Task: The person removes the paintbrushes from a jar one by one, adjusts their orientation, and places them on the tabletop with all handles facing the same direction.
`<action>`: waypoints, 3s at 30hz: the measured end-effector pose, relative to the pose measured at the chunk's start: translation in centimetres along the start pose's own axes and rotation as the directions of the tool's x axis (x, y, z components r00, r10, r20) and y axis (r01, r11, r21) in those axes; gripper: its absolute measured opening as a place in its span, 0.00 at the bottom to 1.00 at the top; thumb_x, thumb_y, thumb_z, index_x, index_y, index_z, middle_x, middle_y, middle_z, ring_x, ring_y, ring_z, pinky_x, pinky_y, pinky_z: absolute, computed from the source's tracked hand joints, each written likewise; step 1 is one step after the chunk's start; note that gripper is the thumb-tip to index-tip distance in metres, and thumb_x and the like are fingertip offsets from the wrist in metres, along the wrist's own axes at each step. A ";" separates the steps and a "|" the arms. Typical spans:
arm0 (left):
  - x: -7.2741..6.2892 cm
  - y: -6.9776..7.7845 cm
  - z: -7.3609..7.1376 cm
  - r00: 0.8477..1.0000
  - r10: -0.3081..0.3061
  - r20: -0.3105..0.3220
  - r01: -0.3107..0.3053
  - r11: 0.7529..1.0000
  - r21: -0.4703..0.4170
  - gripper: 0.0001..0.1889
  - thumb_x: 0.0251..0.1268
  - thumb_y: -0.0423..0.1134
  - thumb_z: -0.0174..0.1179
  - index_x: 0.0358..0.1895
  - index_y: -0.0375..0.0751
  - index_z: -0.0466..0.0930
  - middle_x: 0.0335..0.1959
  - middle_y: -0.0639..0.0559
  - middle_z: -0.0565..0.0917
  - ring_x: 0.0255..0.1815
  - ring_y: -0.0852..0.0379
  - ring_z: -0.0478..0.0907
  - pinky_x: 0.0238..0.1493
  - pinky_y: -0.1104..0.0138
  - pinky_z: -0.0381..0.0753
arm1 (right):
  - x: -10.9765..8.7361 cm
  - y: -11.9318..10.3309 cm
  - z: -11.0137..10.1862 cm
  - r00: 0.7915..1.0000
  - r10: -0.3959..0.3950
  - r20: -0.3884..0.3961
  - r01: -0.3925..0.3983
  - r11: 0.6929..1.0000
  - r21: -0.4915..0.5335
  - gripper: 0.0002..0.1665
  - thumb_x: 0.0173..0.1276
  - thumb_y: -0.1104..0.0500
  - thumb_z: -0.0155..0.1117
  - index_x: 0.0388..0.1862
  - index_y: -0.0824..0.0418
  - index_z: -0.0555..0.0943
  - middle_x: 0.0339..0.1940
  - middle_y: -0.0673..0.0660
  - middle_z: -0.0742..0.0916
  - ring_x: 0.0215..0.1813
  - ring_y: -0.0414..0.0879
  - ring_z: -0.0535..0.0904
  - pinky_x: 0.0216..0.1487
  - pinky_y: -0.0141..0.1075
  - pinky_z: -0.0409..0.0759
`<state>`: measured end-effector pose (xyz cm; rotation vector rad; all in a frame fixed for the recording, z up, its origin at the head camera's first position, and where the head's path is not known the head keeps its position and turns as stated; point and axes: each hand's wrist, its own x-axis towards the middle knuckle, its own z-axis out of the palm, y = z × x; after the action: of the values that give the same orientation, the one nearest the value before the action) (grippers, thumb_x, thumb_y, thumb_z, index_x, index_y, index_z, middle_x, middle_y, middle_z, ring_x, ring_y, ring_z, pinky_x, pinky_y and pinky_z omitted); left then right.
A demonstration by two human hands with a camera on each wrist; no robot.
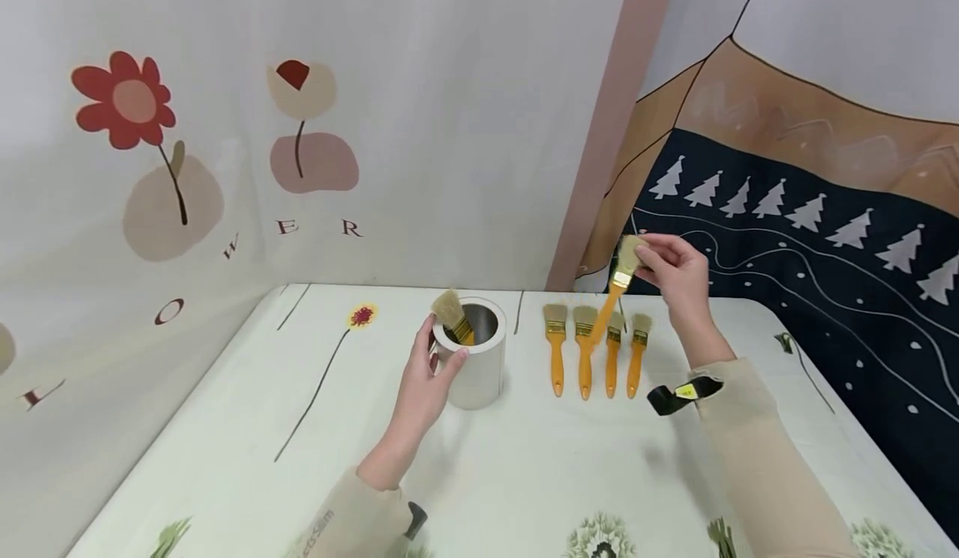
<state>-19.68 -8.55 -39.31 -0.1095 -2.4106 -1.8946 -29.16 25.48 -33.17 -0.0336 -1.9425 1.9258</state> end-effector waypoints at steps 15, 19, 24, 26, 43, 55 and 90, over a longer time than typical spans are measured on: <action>-0.2 -0.4 0.1 1.000 0.007 -0.007 -0.007 1.000 0.003 0.41 0.74 0.41 0.57 0.80 0.37 0.42 0.82 0.36 0.48 0.82 0.38 0.46 0.81 0.45 0.54 | 1.1 8.9 -7.7 0.959 0.263 -0.102 -0.282 0.903 -0.325 0.17 0.72 0.59 0.63 0.57 0.64 0.82 0.26 0.33 0.81 0.30 0.27 0.80 0.33 0.21 0.85; 0.0 -0.2 0.2 1.000 0.012 -0.005 -0.012 1.000 -0.003 0.41 0.74 0.41 0.57 0.80 0.36 0.42 0.81 0.35 0.48 0.82 0.37 0.46 0.80 0.45 0.54 | 1.5 10.8 -8.4 0.952 0.298 -0.071 -0.294 0.827 -0.478 0.23 0.75 0.59 0.59 0.64 0.69 0.76 0.28 0.36 0.81 0.29 0.27 0.77 0.34 0.22 0.85; -0.3 -0.5 0.6 1.000 0.011 0.003 -0.011 1.000 -0.016 0.41 0.74 0.41 0.57 0.80 0.35 0.43 0.81 0.35 0.48 0.82 0.37 0.46 0.80 0.44 0.54 | 0.9 12.9 -8.8 0.943 0.321 -0.092 -0.315 0.762 -0.566 0.21 0.77 0.59 0.57 0.63 0.67 0.78 0.47 0.59 0.86 0.30 0.31 0.77 0.32 0.20 0.83; -0.4 -0.5 0.6 1.000 0.005 0.004 -0.005 1.000 -0.014 0.41 0.74 0.41 0.57 0.80 0.36 0.43 0.81 0.35 0.48 0.82 0.37 0.46 0.80 0.44 0.54 | 0.6 13.1 -8.7 0.949 0.301 -0.097 -0.299 0.751 -0.589 0.19 0.77 0.60 0.57 0.61 0.67 0.79 0.54 0.66 0.84 0.33 0.33 0.78 0.31 0.18 0.81; 0.1 -0.2 0.0 1.000 0.010 -0.018 -0.010 1.000 -0.005 0.41 0.73 0.40 0.58 0.80 0.37 0.44 0.82 0.37 0.48 0.82 0.38 0.46 0.81 0.46 0.55 | 0.4 7.9 -2.6 0.991 0.135 -0.024 -0.127 0.836 -0.534 0.25 0.74 0.52 0.61 0.65 0.62 0.77 0.66 0.62 0.81 0.53 0.34 0.79 0.56 0.23 0.80; -0.3 0.0 0.0 1.000 0.010 -0.021 -0.010 1.000 -0.004 0.40 0.74 0.40 0.57 0.80 0.36 0.44 0.82 0.37 0.48 0.82 0.38 0.46 0.81 0.46 0.54 | -2.6 2.8 9.6 0.885 0.087 0.458 0.017 0.976 -0.218 0.25 0.73 0.53 0.63 0.66 0.60 0.76 0.65 0.62 0.82 0.60 0.39 0.80 0.67 0.33 0.78; -0.1 -0.1 -0.1 0.999 0.041 -0.029 -0.041 0.999 0.007 0.40 0.73 0.40 0.58 0.79 0.35 0.46 0.81 0.38 0.52 0.82 0.39 0.49 0.80 0.45 0.56 | -4.2 -1.3 16.7 0.811 -0.175 0.559 0.146 0.985 0.098 0.09 0.72 0.69 0.59 0.47 0.74 0.75 0.36 0.43 0.85 0.39 0.35 0.83 0.48 0.32 0.89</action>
<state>-19.57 -8.61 -39.36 -0.1297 -2.3769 -1.8578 -29.97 8.23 -32.49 0.7832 -2.1539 2.0164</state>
